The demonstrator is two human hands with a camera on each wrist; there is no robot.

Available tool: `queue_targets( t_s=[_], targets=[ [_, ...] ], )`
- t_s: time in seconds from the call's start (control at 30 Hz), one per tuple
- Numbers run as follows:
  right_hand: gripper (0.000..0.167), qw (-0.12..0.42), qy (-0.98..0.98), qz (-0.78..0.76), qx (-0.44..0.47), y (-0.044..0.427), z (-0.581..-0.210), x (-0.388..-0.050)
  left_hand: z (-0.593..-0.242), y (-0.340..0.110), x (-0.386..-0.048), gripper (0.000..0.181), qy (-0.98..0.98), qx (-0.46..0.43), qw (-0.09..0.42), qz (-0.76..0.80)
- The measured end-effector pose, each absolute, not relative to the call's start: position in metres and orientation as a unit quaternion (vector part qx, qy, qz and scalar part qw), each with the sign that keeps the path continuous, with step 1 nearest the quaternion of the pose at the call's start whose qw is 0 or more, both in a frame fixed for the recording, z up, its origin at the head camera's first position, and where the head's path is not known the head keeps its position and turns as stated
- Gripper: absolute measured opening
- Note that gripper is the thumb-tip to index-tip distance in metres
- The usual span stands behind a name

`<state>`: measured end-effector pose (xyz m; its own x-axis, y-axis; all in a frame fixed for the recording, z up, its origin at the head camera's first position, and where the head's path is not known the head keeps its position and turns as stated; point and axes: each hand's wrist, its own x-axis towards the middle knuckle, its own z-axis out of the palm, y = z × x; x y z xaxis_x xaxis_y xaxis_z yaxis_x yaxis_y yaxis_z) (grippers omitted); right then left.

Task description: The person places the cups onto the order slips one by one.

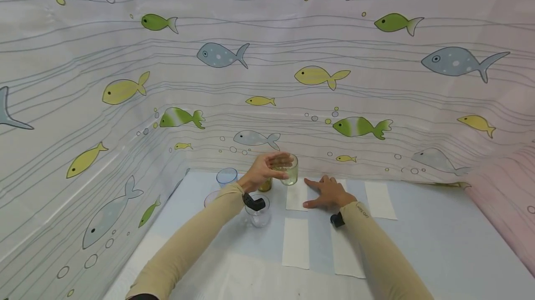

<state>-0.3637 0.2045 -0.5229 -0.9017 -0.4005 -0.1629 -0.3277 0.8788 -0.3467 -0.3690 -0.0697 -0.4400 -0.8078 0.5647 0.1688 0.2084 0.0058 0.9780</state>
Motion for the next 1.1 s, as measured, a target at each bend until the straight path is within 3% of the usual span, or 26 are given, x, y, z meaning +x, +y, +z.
queue_targets(
  t_s=[0.77, 1.1],
  targets=[
    [0.112, 0.11, 0.964, -0.138, -0.197, 0.207, -0.536, -0.373, -0.474, -0.043, -0.386, 0.072, 0.705, 0.218, 0.205, 0.643],
    [0.108, 0.11, 0.965, -0.131, -0.197, 0.207, -0.526, -0.369, -0.483, -0.035, -0.398, 0.073, 0.731, 0.212, 0.229, 0.607]
  ],
)
